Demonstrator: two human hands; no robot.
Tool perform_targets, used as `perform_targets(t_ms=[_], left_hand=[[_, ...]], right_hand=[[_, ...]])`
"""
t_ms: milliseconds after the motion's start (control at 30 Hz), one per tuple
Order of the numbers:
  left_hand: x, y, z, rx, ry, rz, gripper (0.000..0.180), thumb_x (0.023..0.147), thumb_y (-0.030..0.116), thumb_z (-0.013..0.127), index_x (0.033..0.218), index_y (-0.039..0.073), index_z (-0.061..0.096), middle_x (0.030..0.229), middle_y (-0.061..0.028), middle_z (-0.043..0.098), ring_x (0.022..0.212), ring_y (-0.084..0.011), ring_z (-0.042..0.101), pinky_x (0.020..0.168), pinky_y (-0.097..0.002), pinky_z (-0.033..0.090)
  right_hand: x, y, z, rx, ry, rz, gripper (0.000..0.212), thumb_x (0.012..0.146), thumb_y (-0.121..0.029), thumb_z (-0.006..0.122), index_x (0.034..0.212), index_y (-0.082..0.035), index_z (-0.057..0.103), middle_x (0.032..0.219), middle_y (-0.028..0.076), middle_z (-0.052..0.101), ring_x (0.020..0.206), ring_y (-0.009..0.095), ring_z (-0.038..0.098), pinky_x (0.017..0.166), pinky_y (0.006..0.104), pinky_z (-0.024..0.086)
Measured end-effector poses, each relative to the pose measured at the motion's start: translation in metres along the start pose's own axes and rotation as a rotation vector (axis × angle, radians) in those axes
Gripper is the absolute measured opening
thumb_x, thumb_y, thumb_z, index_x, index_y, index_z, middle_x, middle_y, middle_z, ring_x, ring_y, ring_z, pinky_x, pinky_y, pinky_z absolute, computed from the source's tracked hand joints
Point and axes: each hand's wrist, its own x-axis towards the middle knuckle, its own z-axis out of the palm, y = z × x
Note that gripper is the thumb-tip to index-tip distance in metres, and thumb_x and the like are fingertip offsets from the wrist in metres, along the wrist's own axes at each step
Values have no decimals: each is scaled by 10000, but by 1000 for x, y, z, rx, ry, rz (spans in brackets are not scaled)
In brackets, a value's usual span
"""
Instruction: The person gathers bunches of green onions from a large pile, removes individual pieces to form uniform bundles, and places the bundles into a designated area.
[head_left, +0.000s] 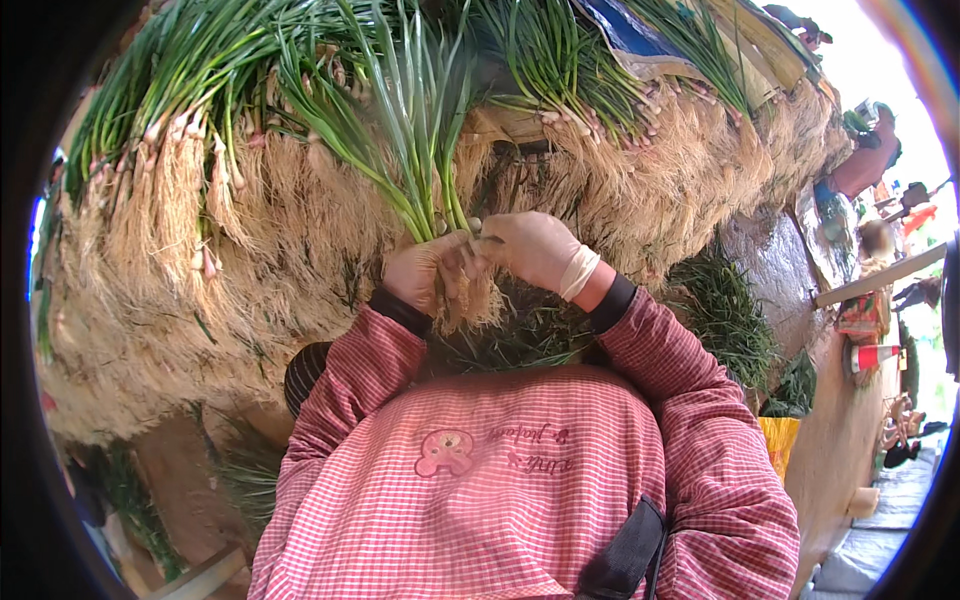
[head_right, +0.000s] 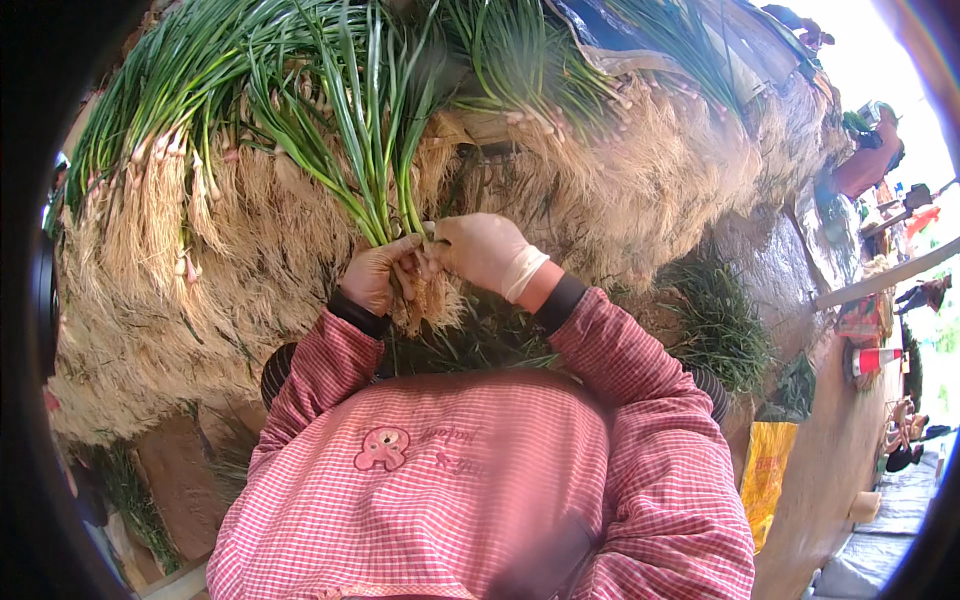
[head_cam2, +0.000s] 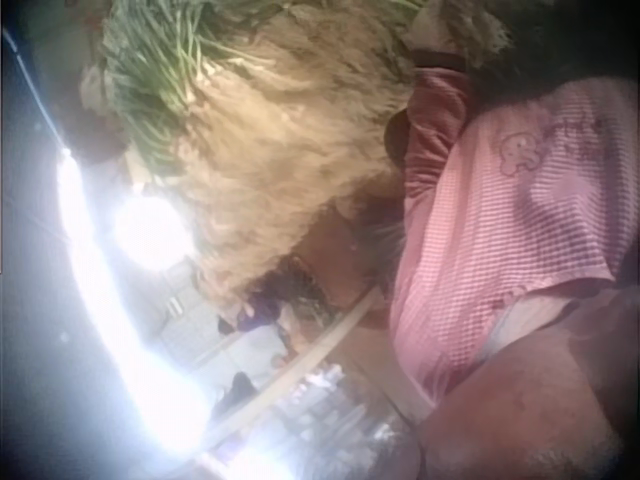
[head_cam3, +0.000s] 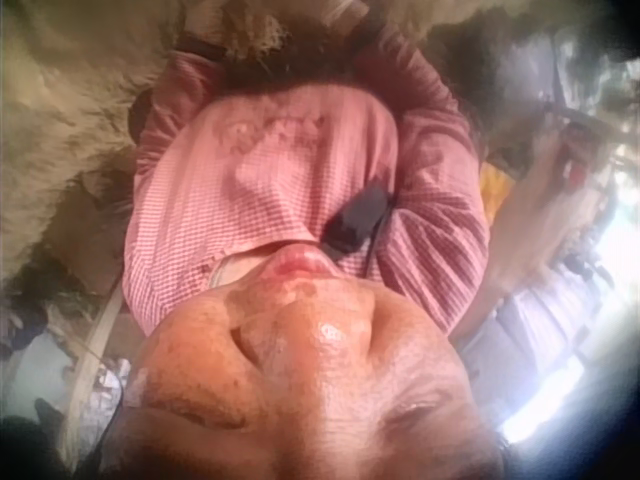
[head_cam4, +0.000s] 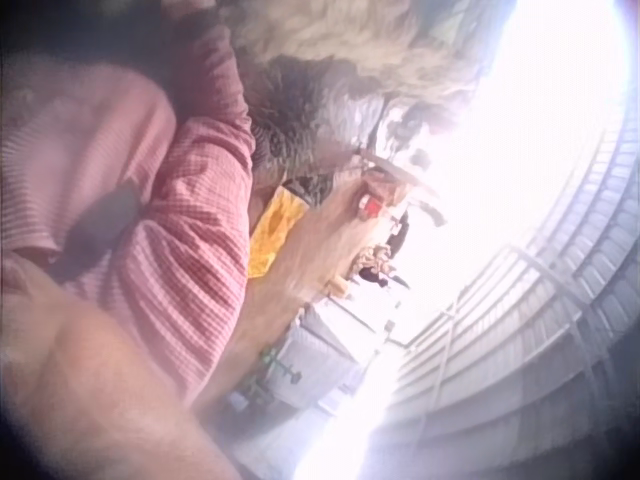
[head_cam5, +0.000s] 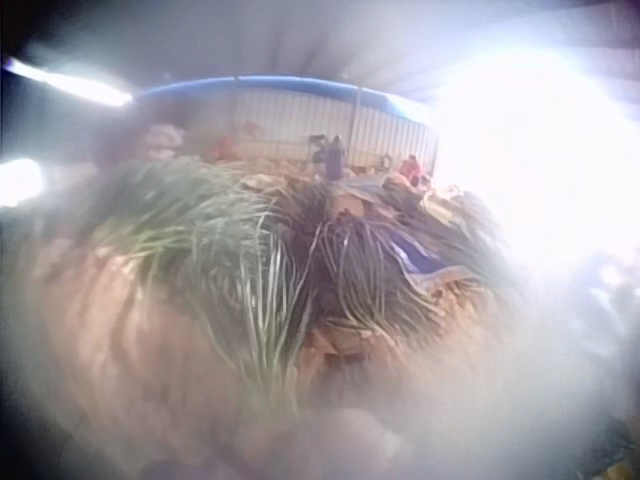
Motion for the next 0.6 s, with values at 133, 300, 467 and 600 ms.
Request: perform_targets(t_ms=[133,300,467,600], left_hand=[[-5,1,16,-52,102,46,110,916,111,660,853,25,684,639,-46,632,504,-135,593,421,-258,451],[-6,3,15,-70,72,52,113,915,109,661,846,22,681,674,-44,642,526,-138,594,456,-249,454],[2,-6,4,-71,77,46,104,913,103,663,849,23,681,695,-39,642,532,-133,576,479,-241,451],[5,-4,-5,48,186,60,77,906,82,660,873,14,676,706,-48,648,533,-133,570,503,-236,453]], right_hand=[[1,0,-8,24,45,-103,220,882,-287,607,918,-70,626,833,144,657,804,363,652,692,435,521],[9,2,-16,-295,85,-257,138,839,-211,613,850,-73,618,811,99,651,764,302,660,692,405,514],[17,-16,-8,-600,183,-260,87,794,-200,634,812,-116,616,791,34,644,744,219,654,656,345,482],[23,-18,-3,-408,227,-154,81,816,-177,629,848,-102,634,798,61,661,754,264,664,666,378,497]])
